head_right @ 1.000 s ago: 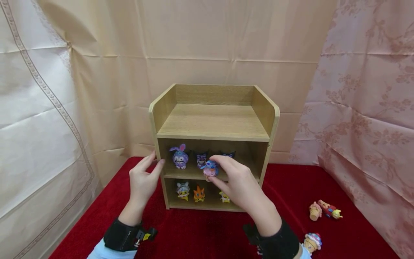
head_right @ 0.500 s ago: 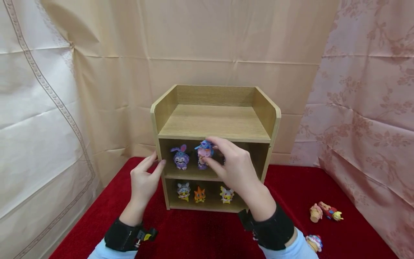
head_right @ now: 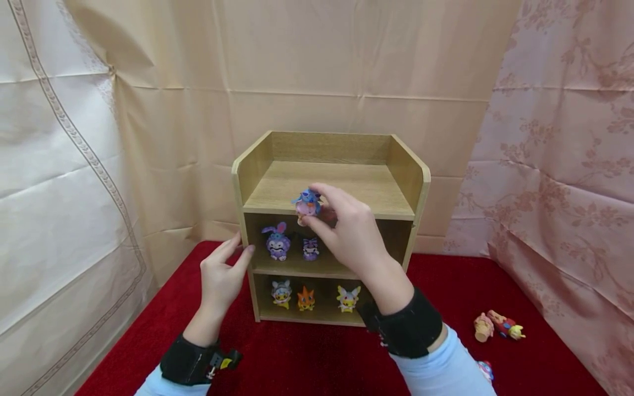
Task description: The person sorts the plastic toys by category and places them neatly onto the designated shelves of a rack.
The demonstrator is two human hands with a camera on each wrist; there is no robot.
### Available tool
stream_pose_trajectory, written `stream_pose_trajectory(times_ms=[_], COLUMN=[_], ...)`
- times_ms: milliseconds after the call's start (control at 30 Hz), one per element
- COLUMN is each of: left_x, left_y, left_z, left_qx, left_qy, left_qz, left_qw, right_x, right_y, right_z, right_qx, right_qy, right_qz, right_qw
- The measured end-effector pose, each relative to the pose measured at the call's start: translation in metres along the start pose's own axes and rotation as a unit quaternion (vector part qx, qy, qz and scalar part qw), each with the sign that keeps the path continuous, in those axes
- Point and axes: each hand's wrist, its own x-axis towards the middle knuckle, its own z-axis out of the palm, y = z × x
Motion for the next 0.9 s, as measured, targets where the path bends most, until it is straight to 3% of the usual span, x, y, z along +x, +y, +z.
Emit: stream_pose_trajectory(times_ms=[233,633,900], left_x=[0.0,-0.001,-0.001], left_y=[0.0,-0.001,-0.001], left_z=[0.0,0.0,0.0], left_qx=[0.003,0.011,0.009], left_qy=[0.002,-0.001,0.002], left_qz=[0.001,0.01,0.013], left_qw=[1.0,0.9999,0.9999], right_x=[0.018,0.045,0.062], right_y=[-0.003,-0.001,0.0], right_z=[0.006,0.019,0.025], right_qx=[0.014,-0.007,-0.015], right_qy=[-0.002,-0.002,-0.026], right_qz=[0.01,0.002,0.019], right_qw=[0.9999,1.0,0.9994])
